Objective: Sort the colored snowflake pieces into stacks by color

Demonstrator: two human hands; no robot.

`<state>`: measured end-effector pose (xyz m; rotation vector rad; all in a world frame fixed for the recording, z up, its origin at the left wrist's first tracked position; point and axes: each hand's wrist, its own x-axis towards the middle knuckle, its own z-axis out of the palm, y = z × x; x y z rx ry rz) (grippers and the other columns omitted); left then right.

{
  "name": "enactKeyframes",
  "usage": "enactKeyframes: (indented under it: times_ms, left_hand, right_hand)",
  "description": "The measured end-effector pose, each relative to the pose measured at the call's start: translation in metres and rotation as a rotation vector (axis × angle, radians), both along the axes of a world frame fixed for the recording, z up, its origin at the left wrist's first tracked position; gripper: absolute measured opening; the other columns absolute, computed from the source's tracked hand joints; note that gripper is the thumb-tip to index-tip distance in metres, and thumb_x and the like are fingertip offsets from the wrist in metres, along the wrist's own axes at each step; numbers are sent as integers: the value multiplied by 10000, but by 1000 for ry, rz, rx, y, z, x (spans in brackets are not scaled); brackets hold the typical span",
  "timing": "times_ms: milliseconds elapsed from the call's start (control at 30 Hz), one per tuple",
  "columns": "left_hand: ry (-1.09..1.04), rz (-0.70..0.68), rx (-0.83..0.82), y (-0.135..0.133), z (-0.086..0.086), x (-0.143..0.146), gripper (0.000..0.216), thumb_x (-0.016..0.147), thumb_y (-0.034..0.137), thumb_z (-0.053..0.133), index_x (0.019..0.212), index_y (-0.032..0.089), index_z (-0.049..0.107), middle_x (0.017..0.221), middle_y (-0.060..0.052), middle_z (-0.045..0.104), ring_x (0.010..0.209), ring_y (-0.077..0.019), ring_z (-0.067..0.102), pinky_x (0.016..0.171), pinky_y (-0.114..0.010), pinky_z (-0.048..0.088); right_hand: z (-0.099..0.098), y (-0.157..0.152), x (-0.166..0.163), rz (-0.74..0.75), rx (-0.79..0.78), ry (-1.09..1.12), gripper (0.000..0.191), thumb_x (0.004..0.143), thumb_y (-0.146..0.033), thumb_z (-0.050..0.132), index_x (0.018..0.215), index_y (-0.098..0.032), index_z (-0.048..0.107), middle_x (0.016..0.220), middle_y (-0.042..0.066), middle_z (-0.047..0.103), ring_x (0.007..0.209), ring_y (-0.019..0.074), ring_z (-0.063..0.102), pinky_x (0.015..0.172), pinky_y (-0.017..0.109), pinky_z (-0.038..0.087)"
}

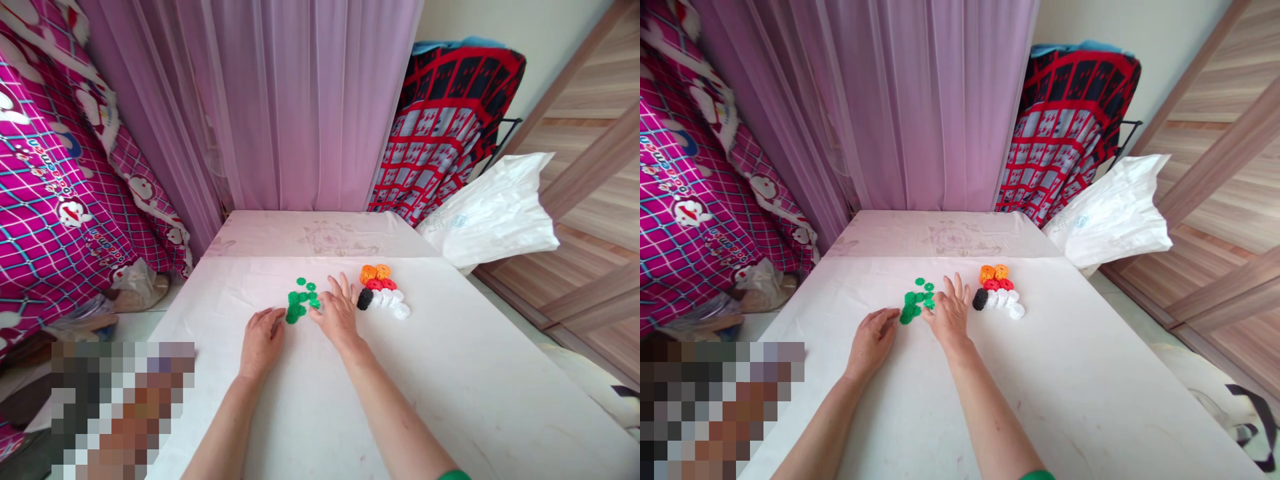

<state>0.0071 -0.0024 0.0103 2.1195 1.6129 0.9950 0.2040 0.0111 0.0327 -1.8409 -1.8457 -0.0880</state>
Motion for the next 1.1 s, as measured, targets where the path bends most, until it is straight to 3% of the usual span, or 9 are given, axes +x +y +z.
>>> enactKeyframes:
  times_ms: [100, 267, 567, 833, 900, 1000, 1100]
  left_hand:
    - [-3, -2, -7, 0, 0, 0, 311, 837, 225, 487, 1067, 251, 695, 1073, -41, 733, 1090, -241, 623, 998, -433, 484]
    - [5, 6, -24, 0, 0, 0, 309, 841, 236, 491, 1074, 254, 694, 1085, -42, 731, 1111, -245, 618, 1016, -440, 468]
    - [6, 1, -21, 0, 3, 0, 306, 837, 241, 493, 1061, 245, 700, 1076, -48, 735, 1093, -243, 628, 1012, -442, 473]
    - [7, 1, -19, 1, 0, -2, 311, 842, 246, 492, 1076, 249, 695, 1077, -43, 735, 1106, -240, 619, 1021, -431, 462]
    - [-2, 4, -12, 1, 0, -1, 311, 836, 245, 494, 1071, 244, 699, 1071, -49, 735, 1091, -241, 624, 1016, -430, 463]
    - [-33, -2, 2, 2, -1, -1, 317, 822, 217, 480, 1045, 237, 705, 1064, -56, 735, 1062, -236, 633, 1002, -422, 470]
    - [-111, 44, -20, 3, -4, -2, 342, 815, 191, 443, 1036, 226, 701, 1036, -57, 736, 1013, -219, 650, 958, -390, 496]
  right_hand:
    - [8, -6, 16, -75, 72, 24, 137, 746, -308, 698, 830, -204, 726, 1417, 118, 512, 1429, 341, 223, 1125, 566, 181]
    - [18, -13, 38, -93, 43, -42, 133, 746, -291, 694, 824, -191, 735, 1420, 129, 505, 1426, 359, 212, 1115, 550, 211]
    - [13, -11, 32, -55, -50, -98, 115, 750, -297, 702, 789, -192, 729, 1432, 123, 504, 1441, 340, 208, 1126, 526, 193]
    - [9, -11, 36, -39, 10, -95, 152, 774, -302, 682, 862, -183, 717, 1414, 137, 513, 1420, 347, 237, 1107, 527, 214]
    - [6, -17, 34, -14, 87, -74, 161, 808, -285, 650, 923, -189, 708, 1375, 131, 544, 1362, 331, 333, 1080, 497, 266]
    - [-3, -29, 23, 79, 140, -25, 136, 855, -218, 577, 929, -208, 691, 1206, 92, 645, 1119, 250, 532, 969, 394, 379]
    - [-5, -34, 3, 189, 99, -2, 160, 863, -160, 546, 929, -221, 679, 1034, 55, 683, 965, 204, 570, 880, 335, 418]
